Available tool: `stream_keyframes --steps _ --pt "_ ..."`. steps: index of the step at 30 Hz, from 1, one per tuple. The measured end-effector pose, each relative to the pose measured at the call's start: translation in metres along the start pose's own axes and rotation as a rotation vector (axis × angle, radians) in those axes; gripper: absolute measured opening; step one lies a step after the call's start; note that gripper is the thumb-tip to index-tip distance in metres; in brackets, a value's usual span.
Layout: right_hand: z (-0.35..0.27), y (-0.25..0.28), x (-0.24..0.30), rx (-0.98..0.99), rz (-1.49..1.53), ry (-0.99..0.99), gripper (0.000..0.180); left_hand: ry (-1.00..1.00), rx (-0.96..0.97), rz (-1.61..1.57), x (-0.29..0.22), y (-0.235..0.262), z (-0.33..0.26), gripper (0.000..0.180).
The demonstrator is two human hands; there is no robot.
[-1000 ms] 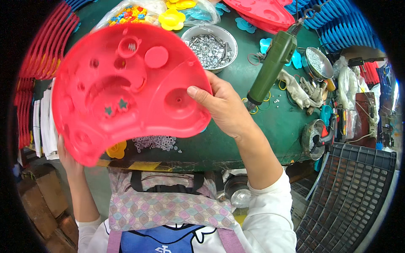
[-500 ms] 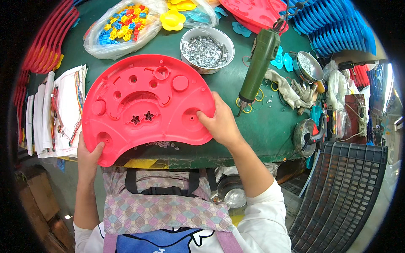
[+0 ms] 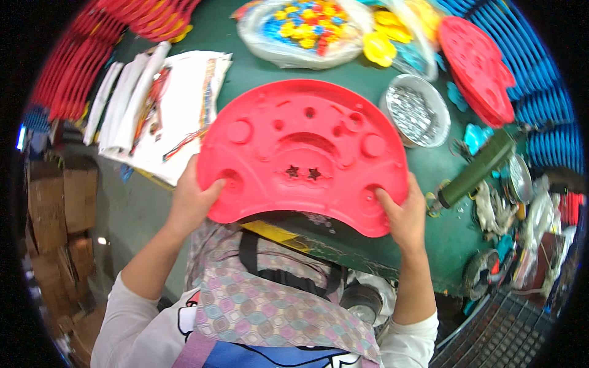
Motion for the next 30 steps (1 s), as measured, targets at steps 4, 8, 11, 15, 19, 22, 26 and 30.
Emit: stream_keyframes --steps 4,8,11,15,19,22,26,30 --pt "-0.001 -0.007 -0.003 0.023 0.049 -0.064 0.039 0.044 -0.004 -0.115 0.007 -0.001 0.0 0.051" --pt "-0.001 -0.008 -0.001 0.022 -0.005 -0.055 0.039 0.011 0.019 -0.136 0.009 0.001 0.004 0.048" --pt "-0.001 -0.008 -0.004 0.031 0.101 -0.066 0.041 0.032 0.014 -0.104 0.0 0.0 -0.001 0.048" --pt "-0.003 -0.007 -0.003 0.038 0.098 -0.074 0.041 0.029 0.015 -0.074 0.003 -0.002 -0.004 0.048" --pt "-0.002 -0.007 0.001 0.04 0.071 -0.064 0.041 0.002 0.006 -0.068 0.004 -0.003 -0.002 0.051" --pt "0.0 -0.008 0.002 0.066 0.043 -0.064 0.045 0.052 0.019 -0.109 0.004 -0.002 0.003 0.054" --pt "-0.001 -0.003 -0.002 0.006 -0.045 0.03 0.059 -0.377 -0.223 0.303 -0.037 0.006 -0.006 0.062" --pt "-0.003 -0.005 0.013 0.032 -0.09 0.014 0.068 -0.907 0.177 0.382 -0.084 -0.035 -0.036 0.042"
Point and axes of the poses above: each hand's wrist, its own z-axis towards the middle knuckle, its own y-axis out of the back of the hand, x = y × z, the point moved 10 cm from there along z, towards the middle knuckle, and after that the axes turned 7 degrees about -z, right-handed, at the moved point
